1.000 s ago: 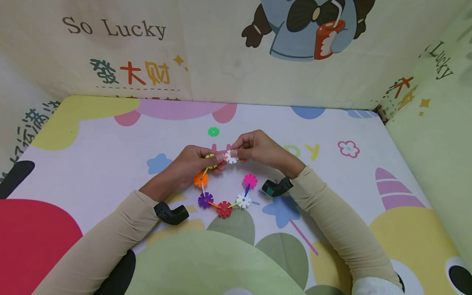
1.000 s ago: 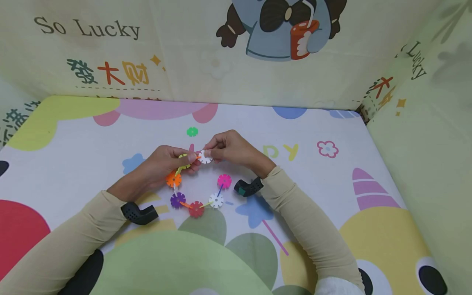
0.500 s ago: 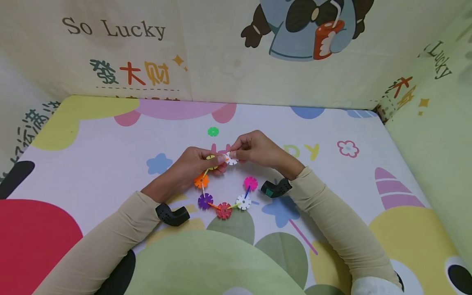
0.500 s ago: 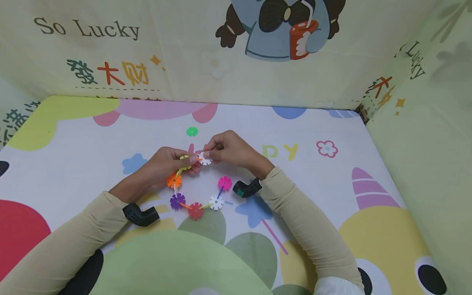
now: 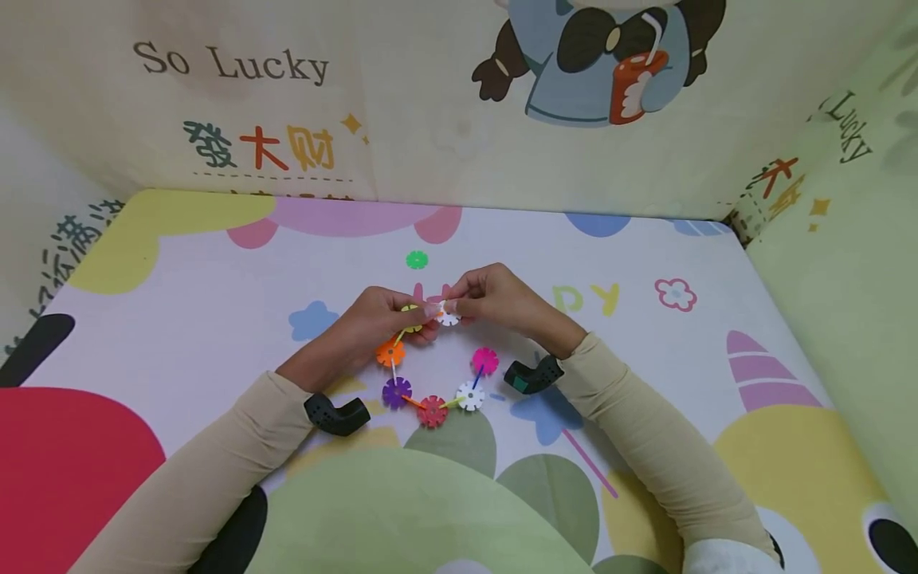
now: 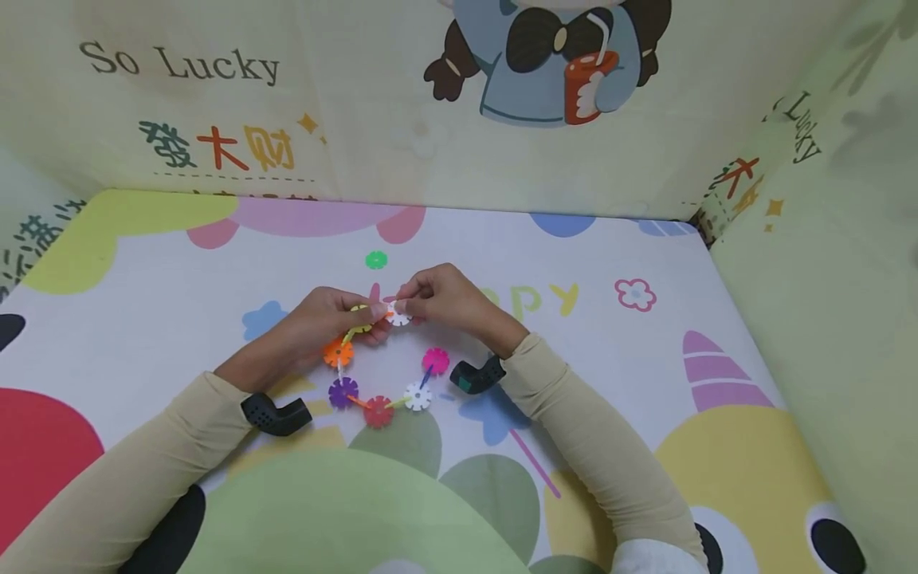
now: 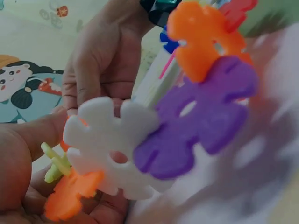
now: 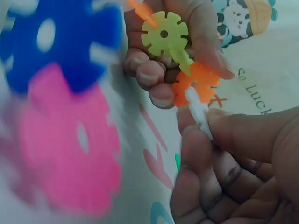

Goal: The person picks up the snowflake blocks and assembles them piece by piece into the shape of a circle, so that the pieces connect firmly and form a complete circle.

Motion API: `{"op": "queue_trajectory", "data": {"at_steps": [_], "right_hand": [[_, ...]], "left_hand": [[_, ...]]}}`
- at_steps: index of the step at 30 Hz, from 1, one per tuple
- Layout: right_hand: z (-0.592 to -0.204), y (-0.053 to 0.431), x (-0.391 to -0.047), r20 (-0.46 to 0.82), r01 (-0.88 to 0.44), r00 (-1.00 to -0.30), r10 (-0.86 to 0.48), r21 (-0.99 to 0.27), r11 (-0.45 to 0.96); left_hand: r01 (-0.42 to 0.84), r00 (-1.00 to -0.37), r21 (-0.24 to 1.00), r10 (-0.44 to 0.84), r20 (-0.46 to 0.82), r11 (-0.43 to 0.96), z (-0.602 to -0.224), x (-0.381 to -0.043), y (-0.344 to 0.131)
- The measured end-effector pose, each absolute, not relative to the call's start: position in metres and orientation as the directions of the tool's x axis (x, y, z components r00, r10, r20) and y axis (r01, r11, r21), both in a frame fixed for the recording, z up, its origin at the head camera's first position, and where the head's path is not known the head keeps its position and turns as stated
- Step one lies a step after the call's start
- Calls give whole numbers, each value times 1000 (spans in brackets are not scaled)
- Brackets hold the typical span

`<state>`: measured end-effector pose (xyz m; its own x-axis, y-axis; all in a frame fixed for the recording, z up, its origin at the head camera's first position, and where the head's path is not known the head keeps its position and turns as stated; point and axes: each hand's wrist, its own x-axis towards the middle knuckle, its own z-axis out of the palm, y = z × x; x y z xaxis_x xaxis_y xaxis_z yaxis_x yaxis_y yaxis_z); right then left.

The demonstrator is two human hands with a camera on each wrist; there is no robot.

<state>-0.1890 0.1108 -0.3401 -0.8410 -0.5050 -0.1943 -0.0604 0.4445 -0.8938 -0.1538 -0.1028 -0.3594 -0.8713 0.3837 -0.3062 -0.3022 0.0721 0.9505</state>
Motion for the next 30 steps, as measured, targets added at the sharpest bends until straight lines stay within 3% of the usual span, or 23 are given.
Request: {"op": "queue_trajectory", "data": {"at_steps": [6, 18, 30], "right_hand": [[-340, 116, -193, -215, -27, -849, -483, -895, 446], [-344, 119, -197, -212, -7, -836, -506, -918, 397], [-351, 121, -206, -167, -116, -831, -531, -881, 459]], "left_hand": [[-283, -868, 952, 391, -306, 117, -359, -158, -106], [-361, -851, 930, 386, -357, 66, -355, -162, -111], [-362, -856, 927, 361, -370, 94, -354, -163, -109]]}}
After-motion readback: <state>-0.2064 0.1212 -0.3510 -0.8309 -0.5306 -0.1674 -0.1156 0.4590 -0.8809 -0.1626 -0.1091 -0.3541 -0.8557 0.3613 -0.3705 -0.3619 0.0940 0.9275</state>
